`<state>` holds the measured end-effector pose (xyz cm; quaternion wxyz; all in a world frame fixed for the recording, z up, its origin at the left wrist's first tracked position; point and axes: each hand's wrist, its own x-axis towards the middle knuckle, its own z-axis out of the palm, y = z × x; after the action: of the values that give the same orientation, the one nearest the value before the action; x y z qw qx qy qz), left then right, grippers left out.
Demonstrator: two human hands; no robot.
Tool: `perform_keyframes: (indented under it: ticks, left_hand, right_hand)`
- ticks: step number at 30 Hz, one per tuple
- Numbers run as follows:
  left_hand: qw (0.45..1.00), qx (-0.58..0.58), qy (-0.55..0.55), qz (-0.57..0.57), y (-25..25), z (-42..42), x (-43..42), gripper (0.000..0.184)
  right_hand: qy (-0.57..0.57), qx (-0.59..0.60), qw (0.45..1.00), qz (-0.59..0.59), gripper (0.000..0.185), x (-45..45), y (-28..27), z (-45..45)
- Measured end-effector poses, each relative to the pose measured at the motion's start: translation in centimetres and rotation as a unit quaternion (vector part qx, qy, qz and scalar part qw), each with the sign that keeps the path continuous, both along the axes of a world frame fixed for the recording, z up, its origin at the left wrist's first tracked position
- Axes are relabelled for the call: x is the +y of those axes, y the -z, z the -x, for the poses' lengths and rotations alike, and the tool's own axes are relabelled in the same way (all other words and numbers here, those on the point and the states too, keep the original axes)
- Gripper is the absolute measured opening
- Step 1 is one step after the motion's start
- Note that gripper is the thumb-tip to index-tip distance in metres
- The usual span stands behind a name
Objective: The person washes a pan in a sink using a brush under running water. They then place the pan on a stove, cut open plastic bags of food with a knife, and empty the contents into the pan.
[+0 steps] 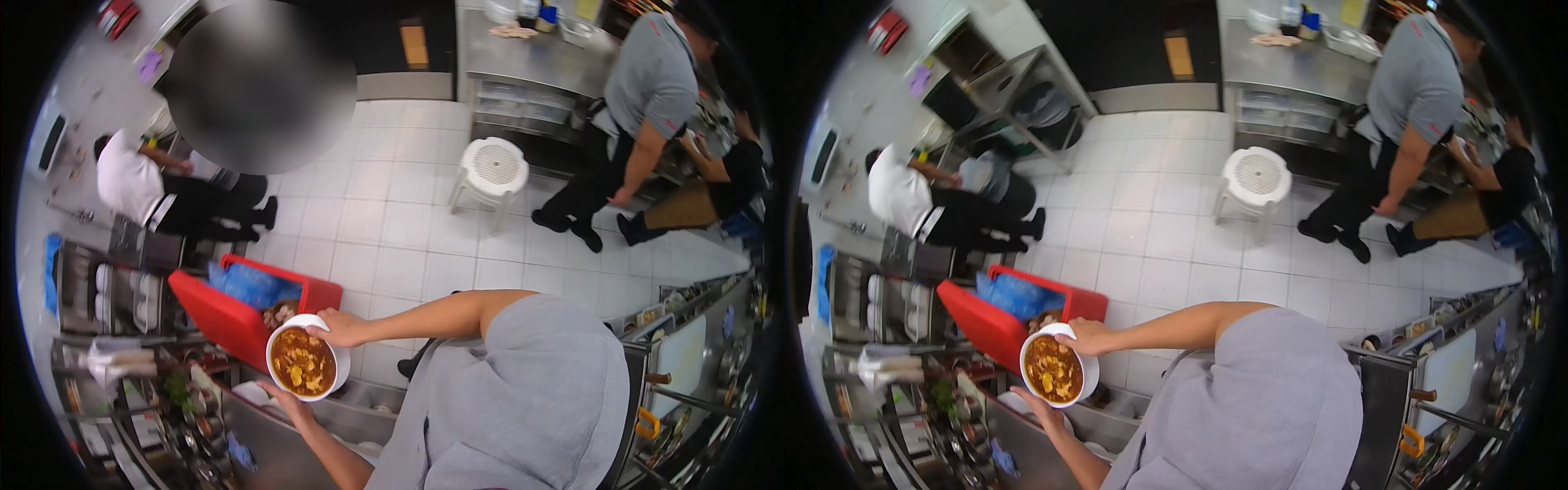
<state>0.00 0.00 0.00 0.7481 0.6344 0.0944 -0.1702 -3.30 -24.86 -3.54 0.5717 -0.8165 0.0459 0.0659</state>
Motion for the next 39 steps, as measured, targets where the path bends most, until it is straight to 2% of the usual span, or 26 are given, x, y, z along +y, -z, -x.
perform_keyframes:
  ticks: [2, 3, 4, 5, 6, 7, 10, 11, 13, 14, 15, 17, 20, 23, 24, 25, 27, 29, 32, 34, 39]
  left_hand:
    - [0.998, 0.043, 0.036, -0.010, 0.0, -4.0, -1.5, 0.098]
    - [0.994, 0.047, 0.080, -0.063, -1.6, -1.6, -5.8, 0.096]
    - [0.994, 0.026, 0.086, -0.069, 0.2, -3.4, -10.8, 0.095]
    - [0.989, 0.008, 0.092, -0.117, -0.7, -5.0, -12.5, 0.094]
    - [0.986, 0.016, 0.165, -0.022, 2.6, -5.3, -23.2, 0.092]
    - [0.982, 0.021, 0.185, 0.011, 3.8, -5.9, -28.5, 0.091]
    - [0.967, -0.010, 0.248, -0.048, 2.0, -7.0, -39.6, 0.093]
    - [0.957, -0.048, 0.265, -0.103, 6.0, -10.4, -42.0, 0.098]
    - [0.937, -0.038, 0.311, -0.153, -0.2, -6.8, -50.5, 0.105]
    - [0.929, -0.046, 0.317, -0.186, 1.1, -7.6, -54.3, 0.111]
    - [0.907, -0.049, 0.369, -0.198, -0.1, -7.2, -57.7, 0.112]
    - [0.878, -0.033, 0.456, -0.138, 0.6, -7.6, -64.9, 0.112]
    - [0.831, -0.040, 0.540, -0.125, 1.0, -7.1, -75.5, 0.110]
    - [0.799, -0.088, 0.582, -0.125, 0.2, -5.0, -85.4, 0.106]
    - [0.786, -0.077, 0.603, -0.110, 2.3, -5.5, -89.2, 0.104]
    - [0.774, -0.080, 0.619, -0.110, 1.3, -4.8, -92.5, 0.104]
    - [0.769, -0.118, 0.621, -0.095, 3.2, -4.1, -99.0, 0.104]
    - [0.741, -0.121, 0.655, -0.086, 5.6, -4.2, -105.6, 0.105]
    - [0.691, -0.129, 0.709, -0.056, 7.9, -3.1, -114.2, 0.105]
    - [0.677, -0.125, 0.718, -0.101, 10.7, -2.7, -119.8, 0.104]
    - [0.654, -0.156, 0.727, -0.139, 12.3, 0.2, -128.8, 0.104]
  right_hand:
    - [0.053, 0.000, 0.999, -0.003, 0.073, -2.3, -1.4, -0.7]
    - [0.086, 0.037, 0.994, -0.062, 0.073, -6.3, -2.2, 3.9]
    - [0.117, 0.035, 0.992, -0.040, 0.073, -11.0, -1.6, 3.8]
    - [0.149, 0.038, 0.986, -0.061, 0.074, -11.9, -1.6, 3.8]
    - [0.164, 0.028, 0.986, 0.020, 0.074, -21.8, -0.9, 4.5]
    - [0.200, 0.028, 0.979, 0.036, 0.074, -26.2, -0.8, 5.4]
    - [0.296, 0.026, 0.955, 0.015, 0.075, -33.8, -1.2, 7.3]
    - [0.340, 0.031, 0.940, -0.011, 0.075, -35.8, -1.3, 7.8]
    - [0.396, 0.027, 0.918, 0.002, 0.074, -40.1, -2.2, 9.5]
    - [0.422, 0.036, 0.905, -0.036, 0.074, -42.6, -3.3, 10.7]
    - [0.446, 0.043, 0.891, -0.077, 0.074, -44.8, -3.8, 11.4]
    - [0.484, 0.026, 0.872, -0.070, 0.078, -50.1, -1.8, 12.4]
    - [0.559, 0.030, 0.822, -0.105, 0.085, -57.8, 0.4, 13.9]
    - [0.621, 0.006, 0.778, -0.089, 0.080, -64.6, 0.1, 15.7]
    - [0.639, 0.002, 0.765, -0.081, 0.074, -66.8, -0.1, 16.2]
    - [0.654, 0.000, 0.753, -0.070, 0.068, -69.3, -0.6, 16.5]
    - [0.694, 0.002, 0.717, -0.063, 0.065, -73.4, -0.2, 17.2]
    - [0.709, -0.005, 0.699, -0.094, 0.064, -77.4, -0.7, 17.9]
    - [0.729, -0.011, 0.677, -0.097, 0.064, -84.1, 3.1, 19.4]
    - [0.746, -0.013, 0.660, -0.092, 0.064, -87.3, 3.6, 19.9]
    - [0.777, 0.028, 0.615, -0.133, 0.068, -94.6, 4.4, 21.1]
